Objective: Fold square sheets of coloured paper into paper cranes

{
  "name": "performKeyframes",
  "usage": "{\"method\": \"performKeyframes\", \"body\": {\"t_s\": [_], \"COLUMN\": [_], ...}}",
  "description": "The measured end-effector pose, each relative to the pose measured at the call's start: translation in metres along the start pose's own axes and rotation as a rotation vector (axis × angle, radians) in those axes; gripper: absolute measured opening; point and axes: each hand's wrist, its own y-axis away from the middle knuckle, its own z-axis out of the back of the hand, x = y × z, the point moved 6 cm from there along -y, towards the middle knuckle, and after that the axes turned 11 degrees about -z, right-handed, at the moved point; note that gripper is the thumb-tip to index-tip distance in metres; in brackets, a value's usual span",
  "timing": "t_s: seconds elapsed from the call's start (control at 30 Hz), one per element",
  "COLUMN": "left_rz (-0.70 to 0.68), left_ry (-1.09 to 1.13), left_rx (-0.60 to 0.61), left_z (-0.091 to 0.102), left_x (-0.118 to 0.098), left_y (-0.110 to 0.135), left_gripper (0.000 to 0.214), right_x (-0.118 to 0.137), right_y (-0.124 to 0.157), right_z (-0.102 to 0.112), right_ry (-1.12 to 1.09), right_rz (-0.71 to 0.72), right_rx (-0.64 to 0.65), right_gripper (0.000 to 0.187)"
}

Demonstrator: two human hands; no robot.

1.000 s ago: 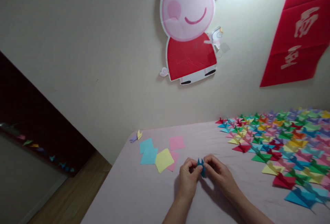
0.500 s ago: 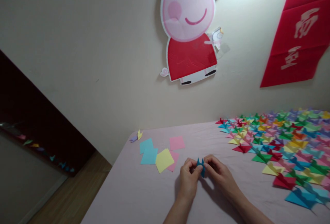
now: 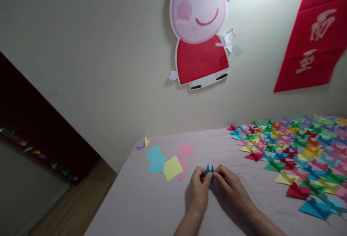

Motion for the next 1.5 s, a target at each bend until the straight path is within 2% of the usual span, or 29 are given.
{"method": "performKeyframes", "body": {"t_s": [0.27,0.4,0.57,0.7,0.97,1.3,1.5], "left_rz": [-0.008,-0.025,-0.034,-0.032,-0.016,-0.005,-0.008], "left_ry": [0.082,0.094,0.092,0.094,0.1,0.135,0.132], "left_rx": [-0.008,-0.009,0.004,0.014,0.005,-0.009,-0.012], "left_z": [0.01,0.008,0.005,0.006,0.008,0.007,0.006], "left_x": [0.002,0.001,-0.002,-0.002,0.0,0.003,0.002], "left_y": [-0.009,-0.009,-0.008,-0.008,-0.009,-0.01,-0.009], "left_gripper": [0.03,0.03,0.024,0.023,0.023,0.026,0.025], "right_x": [0.001,0.004,0.0,-0.006,-0.003,0.002,-0.003], "right_y": [-0.003,-0.004,-0.005,-0.006,-0.008,-0.006,-0.008], "right_z": [0.002,-0.001,0.0,-0.001,0.001,0.004,0.003], "right_ry": [-0.025,-0.071,-0.061,-0.069,-0.105,-0.144,-0.148], "right_rz": [-0.05,-0.01,-0.041,-0.098,-0.113,-0.124,-0.143], "right_rx": [0.044,0.099,0.057,0.083,0.108,0.111,0.128], "right_gripper": [0.036,0.029,0.029,0.031,0.029,0.039,0.034]}}
